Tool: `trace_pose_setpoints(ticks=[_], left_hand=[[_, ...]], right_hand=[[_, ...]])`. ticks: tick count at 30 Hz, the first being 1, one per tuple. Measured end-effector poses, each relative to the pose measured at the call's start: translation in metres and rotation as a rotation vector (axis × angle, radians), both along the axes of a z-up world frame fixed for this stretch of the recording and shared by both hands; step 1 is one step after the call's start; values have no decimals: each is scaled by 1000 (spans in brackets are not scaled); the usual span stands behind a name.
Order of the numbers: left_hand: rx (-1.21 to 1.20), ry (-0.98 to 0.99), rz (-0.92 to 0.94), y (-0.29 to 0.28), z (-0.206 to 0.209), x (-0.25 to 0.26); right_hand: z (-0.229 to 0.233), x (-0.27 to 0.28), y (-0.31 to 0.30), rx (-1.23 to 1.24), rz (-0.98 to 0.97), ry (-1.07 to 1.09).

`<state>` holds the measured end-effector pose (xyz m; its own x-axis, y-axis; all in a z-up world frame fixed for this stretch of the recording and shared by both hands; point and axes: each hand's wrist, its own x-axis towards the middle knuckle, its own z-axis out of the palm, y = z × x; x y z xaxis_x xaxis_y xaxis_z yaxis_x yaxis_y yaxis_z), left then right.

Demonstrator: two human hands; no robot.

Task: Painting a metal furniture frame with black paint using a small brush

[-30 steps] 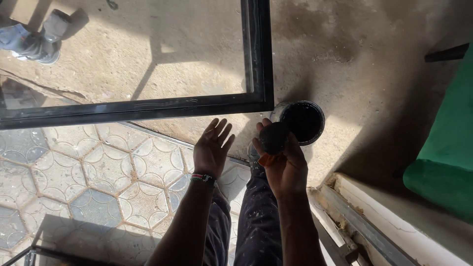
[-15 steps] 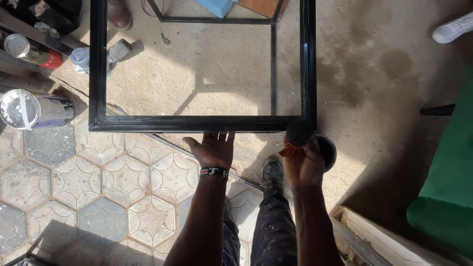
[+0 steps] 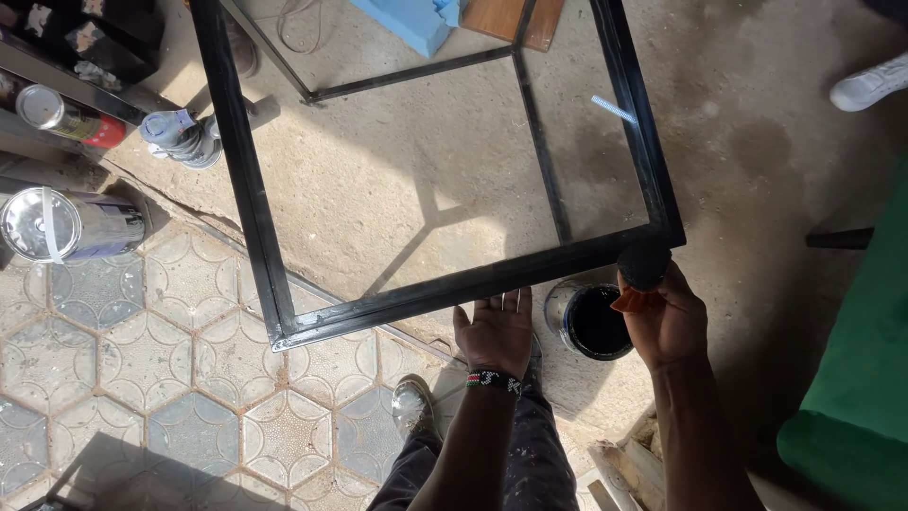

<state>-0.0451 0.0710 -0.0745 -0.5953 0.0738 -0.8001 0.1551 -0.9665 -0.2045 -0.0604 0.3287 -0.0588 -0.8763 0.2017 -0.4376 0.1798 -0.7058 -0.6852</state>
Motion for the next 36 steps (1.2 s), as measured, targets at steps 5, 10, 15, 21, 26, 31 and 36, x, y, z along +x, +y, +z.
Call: trace_pose_setpoints(ticks=[5,10,15,21,26,31,36], left_hand=[[-2,-20,47,12,8,-14],[53,-74,36,22,9,-25],[47,27,3,28,-29,-14],[-180,-154,-230,-66,-18,23],[-626,-663,-179,-267,-111,103],[-1099,-336,-550,-365,-41,8],[-976,-130,-779,-359,33,-82]], right_hand=[[21,-15,2,57,99,-18],[71,-39,-12,130,-6,-153],[73,-45,-10,73,-47,-211],[71,-27,-48,124,-9,-207],[93,16,-158,-27,140,-210],[63,32,-254,-280,126,-290],[-7,23,-274,-237,186,-347]])
